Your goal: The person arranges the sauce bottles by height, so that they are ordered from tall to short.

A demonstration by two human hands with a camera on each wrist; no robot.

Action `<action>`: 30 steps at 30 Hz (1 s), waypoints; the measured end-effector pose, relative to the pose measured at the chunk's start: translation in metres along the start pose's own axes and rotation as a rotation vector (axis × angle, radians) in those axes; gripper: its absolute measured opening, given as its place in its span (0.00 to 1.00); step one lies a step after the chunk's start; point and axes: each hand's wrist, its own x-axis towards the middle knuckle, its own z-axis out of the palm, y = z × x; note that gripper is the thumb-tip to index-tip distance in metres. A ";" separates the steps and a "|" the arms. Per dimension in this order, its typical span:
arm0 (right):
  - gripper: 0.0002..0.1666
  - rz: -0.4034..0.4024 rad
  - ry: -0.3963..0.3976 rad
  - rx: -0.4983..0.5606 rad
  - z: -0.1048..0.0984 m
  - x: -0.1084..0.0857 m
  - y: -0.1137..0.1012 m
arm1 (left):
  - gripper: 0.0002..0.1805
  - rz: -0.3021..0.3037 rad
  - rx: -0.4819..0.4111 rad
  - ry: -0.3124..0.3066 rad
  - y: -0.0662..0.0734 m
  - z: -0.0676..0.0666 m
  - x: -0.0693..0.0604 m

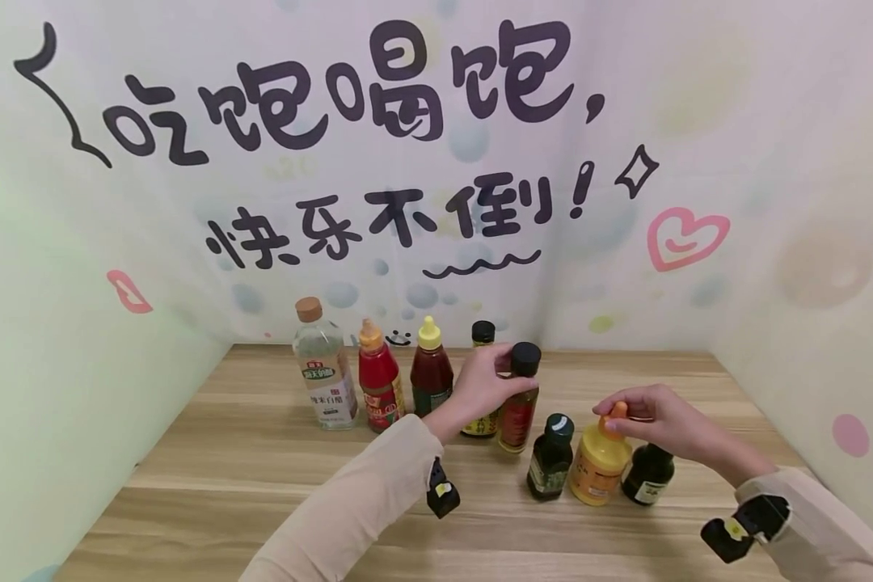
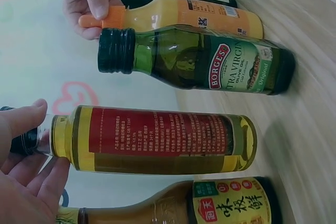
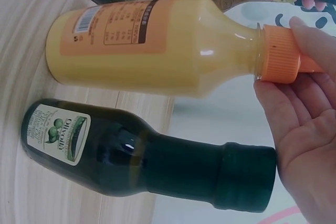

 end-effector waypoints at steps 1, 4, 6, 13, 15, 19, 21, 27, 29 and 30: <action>0.12 0.003 0.002 -0.003 0.000 0.000 0.000 | 0.20 -0.010 0.008 0.002 0.000 0.001 0.002; 0.12 0.006 0.009 -0.013 0.000 -0.001 -0.001 | 0.21 -0.042 0.015 0.003 -0.001 0.006 0.006; 0.12 0.005 0.015 -0.022 0.001 -0.001 -0.001 | 0.21 -0.060 0.010 0.002 -0.001 0.008 0.009; 0.11 -0.024 0.017 -0.015 0.001 -0.002 0.001 | 0.20 -0.092 0.018 0.035 -0.002 0.018 0.019; 0.11 -0.036 0.016 -0.015 0.000 -0.002 0.002 | 0.20 -0.096 0.004 0.040 -0.002 0.021 0.021; 0.10 -0.053 0.015 -0.020 0.001 -0.002 0.004 | 0.19 -0.115 -0.010 0.047 -0.004 0.024 0.025; 0.10 -0.054 0.013 -0.019 0.001 -0.001 0.004 | 0.19 -0.119 0.002 0.049 -0.006 0.025 0.027; 0.11 -0.039 0.017 -0.017 0.001 -0.002 0.005 | 0.18 -0.095 0.037 0.045 -0.012 0.026 0.032; 0.11 -0.035 0.018 -0.019 0.000 -0.002 0.005 | 0.18 -0.096 0.041 0.040 -0.013 0.026 0.032; 0.11 -0.034 0.019 -0.020 0.000 -0.002 0.004 | 0.18 -0.101 0.044 0.038 -0.013 0.026 0.032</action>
